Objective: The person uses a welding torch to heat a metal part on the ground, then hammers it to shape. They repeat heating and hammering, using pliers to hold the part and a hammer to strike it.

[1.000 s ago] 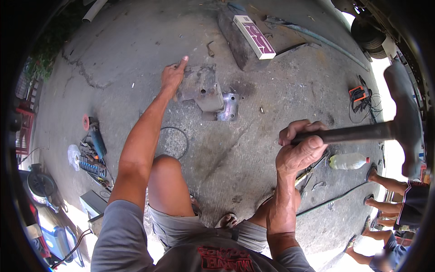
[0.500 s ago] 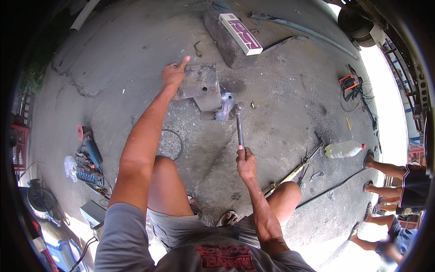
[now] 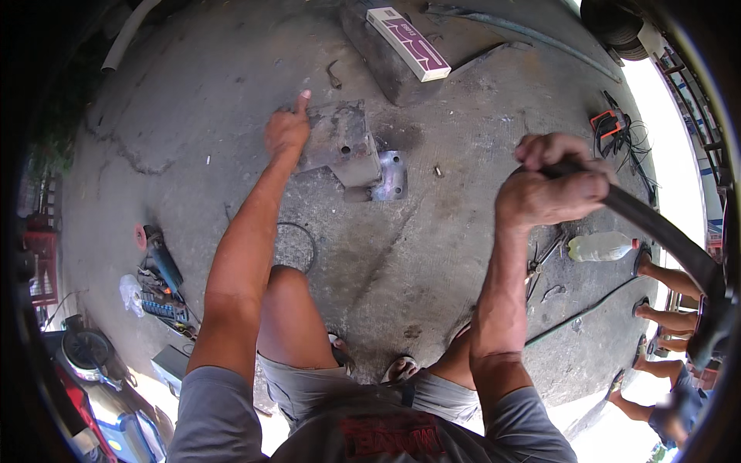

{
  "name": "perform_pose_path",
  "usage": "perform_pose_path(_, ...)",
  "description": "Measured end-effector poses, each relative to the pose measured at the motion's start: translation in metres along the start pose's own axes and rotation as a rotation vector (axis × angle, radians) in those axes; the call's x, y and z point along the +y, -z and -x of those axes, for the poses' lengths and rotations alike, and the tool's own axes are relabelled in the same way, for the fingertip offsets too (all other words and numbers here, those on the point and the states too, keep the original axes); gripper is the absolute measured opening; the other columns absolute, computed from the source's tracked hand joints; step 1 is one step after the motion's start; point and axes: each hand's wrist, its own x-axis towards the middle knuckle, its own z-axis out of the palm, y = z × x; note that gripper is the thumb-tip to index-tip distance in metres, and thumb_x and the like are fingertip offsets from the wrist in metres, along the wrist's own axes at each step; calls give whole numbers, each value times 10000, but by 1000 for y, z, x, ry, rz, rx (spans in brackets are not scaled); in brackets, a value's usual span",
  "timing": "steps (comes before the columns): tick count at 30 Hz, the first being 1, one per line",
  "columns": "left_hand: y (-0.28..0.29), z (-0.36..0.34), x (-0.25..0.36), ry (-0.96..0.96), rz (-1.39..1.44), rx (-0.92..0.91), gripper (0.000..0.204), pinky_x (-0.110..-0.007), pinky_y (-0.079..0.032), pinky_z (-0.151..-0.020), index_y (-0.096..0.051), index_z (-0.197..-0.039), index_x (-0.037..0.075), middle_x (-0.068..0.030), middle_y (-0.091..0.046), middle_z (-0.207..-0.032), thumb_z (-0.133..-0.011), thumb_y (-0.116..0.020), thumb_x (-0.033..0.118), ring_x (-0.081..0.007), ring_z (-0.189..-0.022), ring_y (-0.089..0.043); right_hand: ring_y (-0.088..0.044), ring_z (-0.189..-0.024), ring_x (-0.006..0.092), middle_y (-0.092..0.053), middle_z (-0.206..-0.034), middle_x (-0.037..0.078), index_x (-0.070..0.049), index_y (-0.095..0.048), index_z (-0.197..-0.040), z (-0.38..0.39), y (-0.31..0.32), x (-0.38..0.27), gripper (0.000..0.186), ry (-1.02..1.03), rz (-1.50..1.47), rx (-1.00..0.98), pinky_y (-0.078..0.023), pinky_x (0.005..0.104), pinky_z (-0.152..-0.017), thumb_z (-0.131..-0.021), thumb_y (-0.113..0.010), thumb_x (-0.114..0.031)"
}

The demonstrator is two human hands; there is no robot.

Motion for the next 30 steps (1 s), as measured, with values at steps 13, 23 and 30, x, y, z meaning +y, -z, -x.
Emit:
perform_pose_path(13,-26,37,34,-51,178,-11,1018,-506,-473,-1074,-638,-1319,-107,-353,-648,-1289,-904,-530,816,-473,-1267,-610,-441,-477,63,-483,-644,-41,-74,-572,-962,91,91,-49,441,-1010,397,-315,-340,262,-397,-1067,-573,-502)
perform_pose_path(23,-20,42,29,-21,228,-18,1046,-500,-478,-1066,-642,-1290,-132,-342,-660,-1281,-888,-541,829,-469,-1266,-612,-499,-608,157,-546,-784,29,-52,-545,-919,-181,71,-68,251,-4,-512,-113,-472,334,-617,-1071,-492,-245)
perform_pose_path(30,-29,44,43,-97,136,94,1089,-503,-494,-1047,-624,-1299,-135,-337,-671,-1259,-867,-531,860,-470,-1258,-616,-712,-831,394,-684,-857,243,18,-576,-1088,351,91,50,400,-1310,649,-345,-523,503,-751,-1089,-517,-378)
